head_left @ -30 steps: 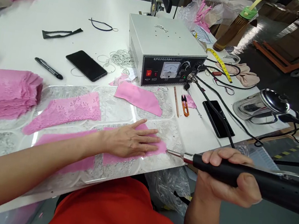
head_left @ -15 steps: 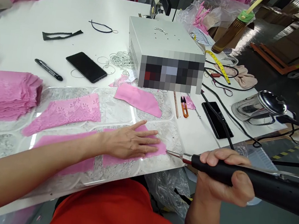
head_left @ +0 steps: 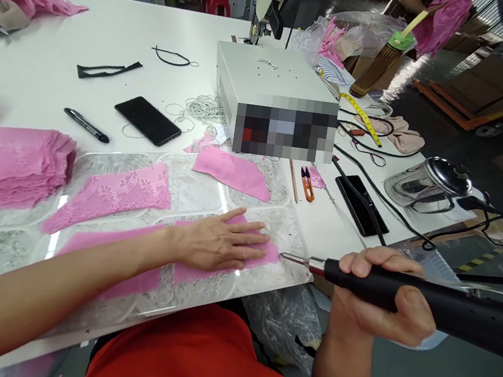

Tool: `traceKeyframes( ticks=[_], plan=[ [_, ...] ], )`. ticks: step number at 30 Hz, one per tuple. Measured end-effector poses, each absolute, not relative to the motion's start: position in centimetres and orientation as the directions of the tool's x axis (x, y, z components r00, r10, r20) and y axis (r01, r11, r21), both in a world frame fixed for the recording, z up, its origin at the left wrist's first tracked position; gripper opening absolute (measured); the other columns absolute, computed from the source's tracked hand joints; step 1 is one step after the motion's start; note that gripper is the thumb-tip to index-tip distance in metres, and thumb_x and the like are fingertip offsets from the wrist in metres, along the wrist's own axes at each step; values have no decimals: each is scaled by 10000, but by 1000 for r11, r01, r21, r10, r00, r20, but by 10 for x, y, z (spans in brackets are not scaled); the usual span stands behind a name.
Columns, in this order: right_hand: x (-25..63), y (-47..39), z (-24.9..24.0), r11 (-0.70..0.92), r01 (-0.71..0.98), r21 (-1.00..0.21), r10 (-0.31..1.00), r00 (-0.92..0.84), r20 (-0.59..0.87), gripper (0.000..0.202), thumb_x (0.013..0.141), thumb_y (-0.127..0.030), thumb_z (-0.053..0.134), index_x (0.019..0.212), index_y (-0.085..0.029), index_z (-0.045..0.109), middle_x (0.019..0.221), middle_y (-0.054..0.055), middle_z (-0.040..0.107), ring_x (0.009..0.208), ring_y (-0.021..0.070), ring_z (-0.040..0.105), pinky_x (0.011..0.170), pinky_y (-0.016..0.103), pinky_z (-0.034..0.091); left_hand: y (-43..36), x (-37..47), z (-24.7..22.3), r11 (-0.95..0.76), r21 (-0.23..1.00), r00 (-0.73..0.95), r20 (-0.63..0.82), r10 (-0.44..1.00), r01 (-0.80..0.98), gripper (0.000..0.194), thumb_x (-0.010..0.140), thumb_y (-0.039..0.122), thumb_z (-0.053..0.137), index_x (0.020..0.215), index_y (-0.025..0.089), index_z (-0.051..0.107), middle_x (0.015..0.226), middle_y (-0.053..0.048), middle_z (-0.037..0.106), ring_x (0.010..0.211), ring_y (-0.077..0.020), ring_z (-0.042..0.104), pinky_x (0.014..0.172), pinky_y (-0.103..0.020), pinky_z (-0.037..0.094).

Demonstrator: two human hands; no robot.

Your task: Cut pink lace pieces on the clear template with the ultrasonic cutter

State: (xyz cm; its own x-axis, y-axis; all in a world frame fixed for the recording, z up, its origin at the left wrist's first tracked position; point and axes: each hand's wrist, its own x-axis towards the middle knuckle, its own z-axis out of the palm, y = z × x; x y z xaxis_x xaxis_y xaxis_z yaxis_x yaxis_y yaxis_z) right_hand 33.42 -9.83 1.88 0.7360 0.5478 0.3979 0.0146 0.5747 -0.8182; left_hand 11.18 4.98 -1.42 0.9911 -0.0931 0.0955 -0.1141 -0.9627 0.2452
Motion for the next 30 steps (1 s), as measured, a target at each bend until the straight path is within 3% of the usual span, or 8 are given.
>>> traceKeyframes(
  ticks=[7,14,20,30],
  plan=[
    [332,-90,19,603,44,-797,539,713,448,217,584,-287,513,701,-173,655,657,4,595,431,112,504,374,280,424,45,68,-3,-986,166,985,171,15,-14,401,1065,302,354,1382,132,533,1512,-89,452,1456,-245,341,1249,-441,84],
    [318,-91,19,545,-18,-838,625,675,392,229,562,-301,509,704,-195,655,653,20,570,440,135,470,364,318,384,30,5,2,-950,272,977,104,189,155,376,1032,200,376,1358,170,561,1474,-87,506,1413,-221,420,1218,-416,224],
    [289,-91,15,506,-225,-833,818,431,380,210,666,-321,590,791,-189,696,717,34,587,469,133,473,401,355,430,27,-6,-6,-900,367,943,138,302,235,317,1038,285,430,1216,197,678,1455,-112,525,1417,-260,412,1172,-469,300],
    [220,-85,23,394,-339,-854,908,287,305,213,714,-353,651,856,-195,650,789,-3,560,548,114,516,498,327,460,16,2,-18,-885,367,913,175,369,287,277,1001,312,522,1181,209,705,1464,-137,510,1416,-305,402,1138,-500,322]
  ],
)
